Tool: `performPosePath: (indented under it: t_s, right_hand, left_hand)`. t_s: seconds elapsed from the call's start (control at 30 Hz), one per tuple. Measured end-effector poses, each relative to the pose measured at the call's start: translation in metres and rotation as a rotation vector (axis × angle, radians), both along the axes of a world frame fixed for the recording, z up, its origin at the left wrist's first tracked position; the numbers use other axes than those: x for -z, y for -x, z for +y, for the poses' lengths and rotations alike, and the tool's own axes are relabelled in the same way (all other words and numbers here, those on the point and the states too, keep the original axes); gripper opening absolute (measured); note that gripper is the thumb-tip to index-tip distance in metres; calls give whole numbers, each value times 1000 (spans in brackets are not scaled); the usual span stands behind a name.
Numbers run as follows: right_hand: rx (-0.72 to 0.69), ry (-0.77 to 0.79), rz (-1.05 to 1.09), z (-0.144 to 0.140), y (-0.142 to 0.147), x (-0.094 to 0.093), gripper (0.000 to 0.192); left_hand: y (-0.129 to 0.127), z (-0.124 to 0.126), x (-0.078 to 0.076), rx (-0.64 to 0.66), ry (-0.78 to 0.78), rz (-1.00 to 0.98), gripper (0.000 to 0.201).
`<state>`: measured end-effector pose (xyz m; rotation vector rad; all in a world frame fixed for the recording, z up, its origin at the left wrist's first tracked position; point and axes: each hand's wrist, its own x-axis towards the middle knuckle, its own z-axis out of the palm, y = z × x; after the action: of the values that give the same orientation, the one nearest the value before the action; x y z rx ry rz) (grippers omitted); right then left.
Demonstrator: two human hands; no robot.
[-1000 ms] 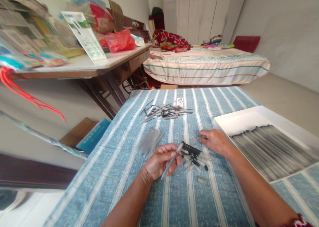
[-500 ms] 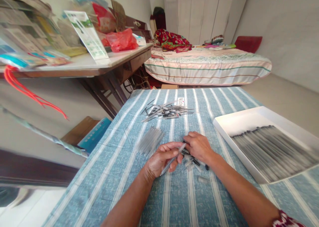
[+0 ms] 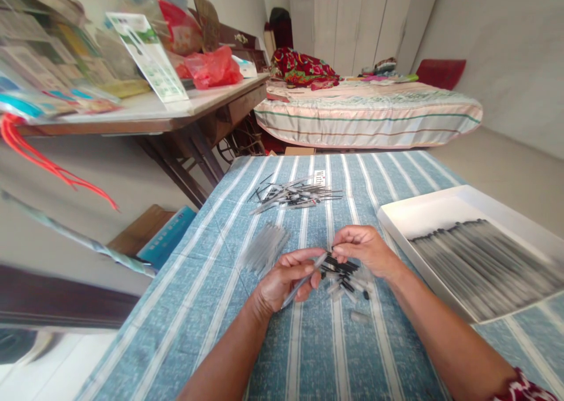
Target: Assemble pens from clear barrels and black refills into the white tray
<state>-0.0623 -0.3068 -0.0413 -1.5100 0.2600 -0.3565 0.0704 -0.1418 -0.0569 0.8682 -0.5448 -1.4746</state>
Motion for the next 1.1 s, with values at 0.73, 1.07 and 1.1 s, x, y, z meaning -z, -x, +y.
performPosePath:
  t_s: [0.73, 1.07, 1.1]
  right_hand:
    - [-131, 32, 103, 5, 0, -1, 23]
    - [-191, -102, 154, -1, 6, 0, 31]
    - [-190, -91, 161, -1, 5, 0, 31]
  left_hand:
    - [1, -1, 2, 64, -18, -63, 28]
    - [3, -1, 4, 87, -7, -42, 26]
    - [3, -1, 4, 88, -1, -42, 25]
